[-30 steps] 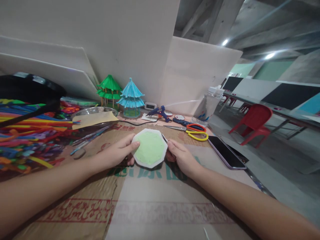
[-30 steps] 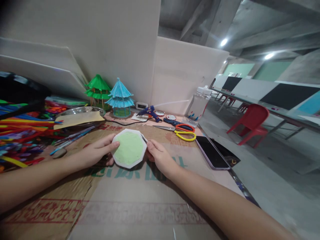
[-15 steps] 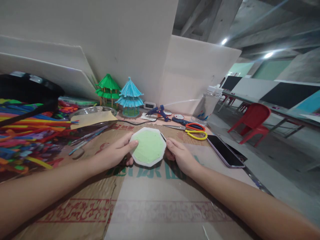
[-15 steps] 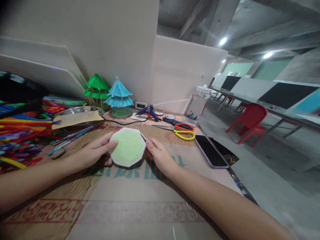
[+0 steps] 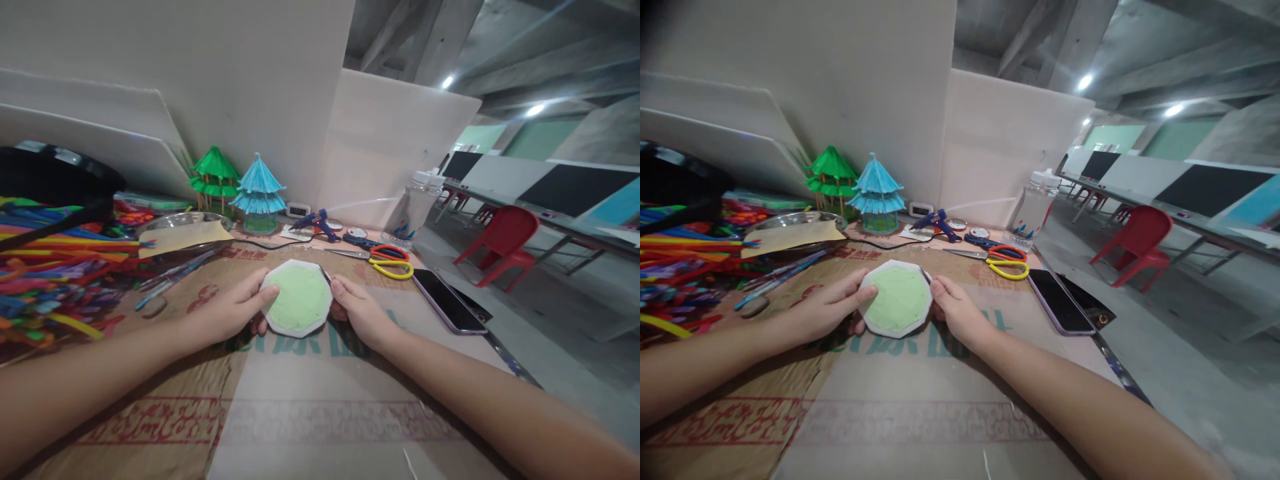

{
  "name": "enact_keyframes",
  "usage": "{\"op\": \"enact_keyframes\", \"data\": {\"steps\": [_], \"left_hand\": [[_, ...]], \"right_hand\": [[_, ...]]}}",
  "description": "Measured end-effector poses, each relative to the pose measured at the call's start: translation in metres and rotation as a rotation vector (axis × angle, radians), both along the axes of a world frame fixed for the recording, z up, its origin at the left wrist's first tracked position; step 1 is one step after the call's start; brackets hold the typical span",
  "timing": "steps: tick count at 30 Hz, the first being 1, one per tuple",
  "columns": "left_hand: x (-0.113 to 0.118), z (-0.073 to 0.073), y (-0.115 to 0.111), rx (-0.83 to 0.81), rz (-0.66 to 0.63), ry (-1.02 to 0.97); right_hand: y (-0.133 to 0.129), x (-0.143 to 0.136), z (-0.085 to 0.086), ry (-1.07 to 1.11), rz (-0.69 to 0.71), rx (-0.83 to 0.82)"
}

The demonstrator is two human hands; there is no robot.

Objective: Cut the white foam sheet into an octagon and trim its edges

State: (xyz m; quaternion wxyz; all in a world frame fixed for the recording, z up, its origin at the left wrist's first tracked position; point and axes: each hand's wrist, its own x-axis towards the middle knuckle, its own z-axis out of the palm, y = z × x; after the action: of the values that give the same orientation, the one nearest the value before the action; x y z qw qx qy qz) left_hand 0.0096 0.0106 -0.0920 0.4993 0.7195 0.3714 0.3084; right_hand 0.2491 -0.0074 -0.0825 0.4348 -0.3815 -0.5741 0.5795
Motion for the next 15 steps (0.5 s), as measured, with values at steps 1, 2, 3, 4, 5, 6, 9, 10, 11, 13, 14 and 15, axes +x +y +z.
{"op": "enact_keyframes", "data": {"steps": [1, 2, 3, 4, 5, 6, 9, 10, 11, 13, 14, 15], "left_hand": [[0.0002, -0.0002, -0.0006, 0.009, 0.002, 0.003], [0.0004, -0.0003, -0.0011, 0.019, 0.006, 0.006], [0.0006, -0.0004, -0.0015, 0.024, 0.009, 0.009], [0.0009, -0.0002, -0.0019, 0.026, 0.011, 0.009], [0.0012, 0.0001, -0.0022, 0.025, 0.013, 0.009], [0.0015, 0.0007, -0.0025, 0.023, 0.017, 0.01], [0.002, 0.003, -0.0032, 0.015, 0.027, 0.006], [0.0021, 0.0037, -0.0034, 0.014, 0.027, 0.005], [0.0021, 0.0041, -0.0034, 0.013, 0.028, 0.005], [0.0022, 0.0043, -0.0032, 0.008, 0.027, -0.001], [0.0022, 0.004, -0.003, 0.005, 0.029, -0.004], [0.0021, 0.0038, -0.0029, 0.0, 0.031, -0.007]], "right_hand": [[0.0003, 0.0, -0.0002, 0.009, 0.006, -0.009], [0.0007, 0.0, -0.0004, 0.016, 0.011, -0.016], [0.0011, -0.0001, -0.0006, 0.021, 0.016, -0.022], [0.0014, -0.0003, -0.0007, 0.026, 0.018, -0.026], [0.0018, -0.0005, -0.0007, 0.031, 0.02, -0.029], [0.002, -0.0007, -0.0007, 0.033, 0.02, -0.031], [0.0021, -0.0012, 0.0, 0.036, 0.011, -0.032], [0.0019, -0.0014, 0.0004, 0.035, 0.007, -0.032], [0.0015, -0.0015, 0.0008, 0.032, 0.003, -0.032], [0.0005, -0.0019, 0.0014, 0.027, -0.008, -0.034], [-0.0001, -0.0021, 0.0016, 0.025, -0.013, -0.039], [-0.0007, -0.0023, 0.0016, 0.026, -0.016, -0.044]]}}
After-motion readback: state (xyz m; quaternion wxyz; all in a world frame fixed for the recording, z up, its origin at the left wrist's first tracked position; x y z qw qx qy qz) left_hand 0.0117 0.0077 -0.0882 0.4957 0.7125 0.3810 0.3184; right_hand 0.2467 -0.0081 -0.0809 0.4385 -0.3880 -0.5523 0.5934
